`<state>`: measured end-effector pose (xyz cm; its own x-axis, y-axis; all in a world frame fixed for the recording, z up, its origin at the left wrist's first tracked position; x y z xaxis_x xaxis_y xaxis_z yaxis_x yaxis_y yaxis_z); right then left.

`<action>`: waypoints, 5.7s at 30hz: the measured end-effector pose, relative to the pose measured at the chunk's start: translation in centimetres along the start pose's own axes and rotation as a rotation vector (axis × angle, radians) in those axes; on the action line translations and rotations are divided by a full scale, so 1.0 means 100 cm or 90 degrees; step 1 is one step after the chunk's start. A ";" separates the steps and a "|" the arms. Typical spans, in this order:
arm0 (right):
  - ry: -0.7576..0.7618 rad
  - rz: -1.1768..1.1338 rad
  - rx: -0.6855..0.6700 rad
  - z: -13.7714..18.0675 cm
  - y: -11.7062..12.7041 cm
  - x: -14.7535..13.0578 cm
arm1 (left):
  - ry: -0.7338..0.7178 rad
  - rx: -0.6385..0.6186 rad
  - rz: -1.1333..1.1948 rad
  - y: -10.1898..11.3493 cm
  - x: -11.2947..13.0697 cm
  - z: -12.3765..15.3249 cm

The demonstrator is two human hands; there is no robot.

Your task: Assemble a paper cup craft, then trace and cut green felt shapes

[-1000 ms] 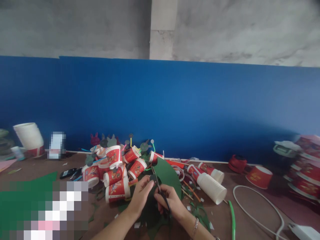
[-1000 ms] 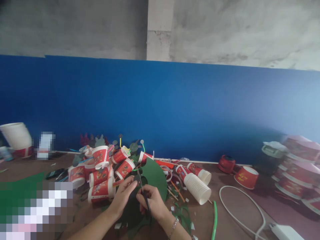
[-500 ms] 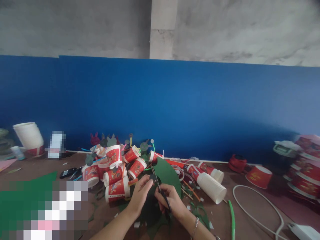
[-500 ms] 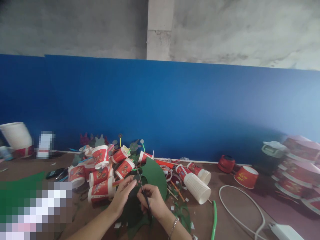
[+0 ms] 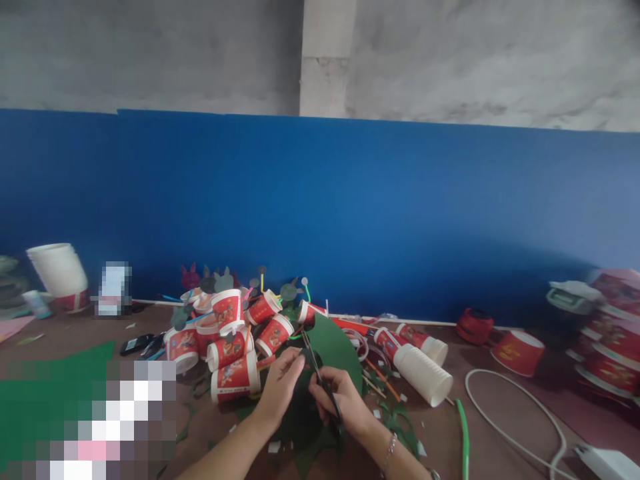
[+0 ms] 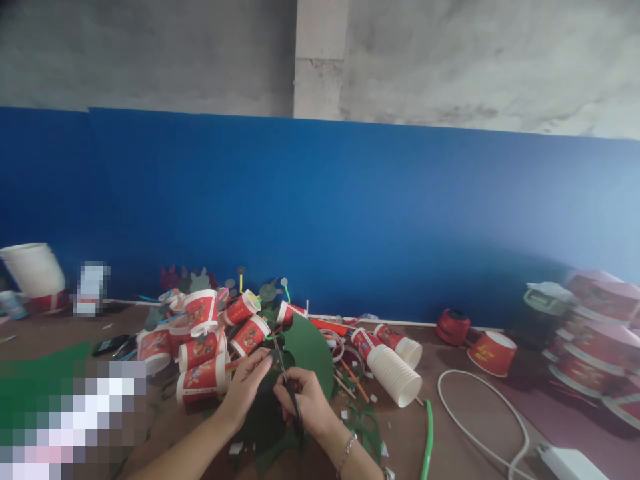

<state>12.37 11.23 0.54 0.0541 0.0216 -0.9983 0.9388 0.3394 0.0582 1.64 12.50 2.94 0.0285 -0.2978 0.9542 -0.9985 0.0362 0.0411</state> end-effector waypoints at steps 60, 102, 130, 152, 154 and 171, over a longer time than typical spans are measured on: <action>-0.011 0.000 -0.026 0.001 -0.003 0.003 | -0.029 0.058 -0.080 0.011 0.011 -0.001; -0.035 0.021 -0.054 0.002 -0.003 0.006 | -0.056 0.069 -0.082 0.014 0.008 -0.004; -0.057 0.040 -0.064 0.003 -0.001 0.009 | -0.006 0.055 -0.063 0.013 0.000 -0.003; 0.174 0.120 0.302 0.004 0.057 -0.018 | -0.012 0.016 -0.158 0.001 -0.003 0.002; 0.166 0.080 0.312 0.003 0.060 -0.015 | -0.062 -0.056 -0.270 -0.013 0.012 0.011; 0.110 -0.062 0.195 -0.006 0.042 -0.006 | 0.012 -0.017 -0.088 -0.005 -0.003 -0.001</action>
<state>16.11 13.18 1.35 -0.0737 0.1709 -0.9825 0.9965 0.0515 -0.0658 2.18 12.67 2.65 0.1674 -0.2843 0.9440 -0.9833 0.0213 0.1808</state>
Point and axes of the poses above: each hand's wrist, its own z-axis away from the middle knuckle, its own y-axis out of the back of the hand, x = y × z, the point moved 9 cm from there along -z, towards the middle knuckle, and after that the axes turned 4 degrees about -z, right-handed, at the moved point
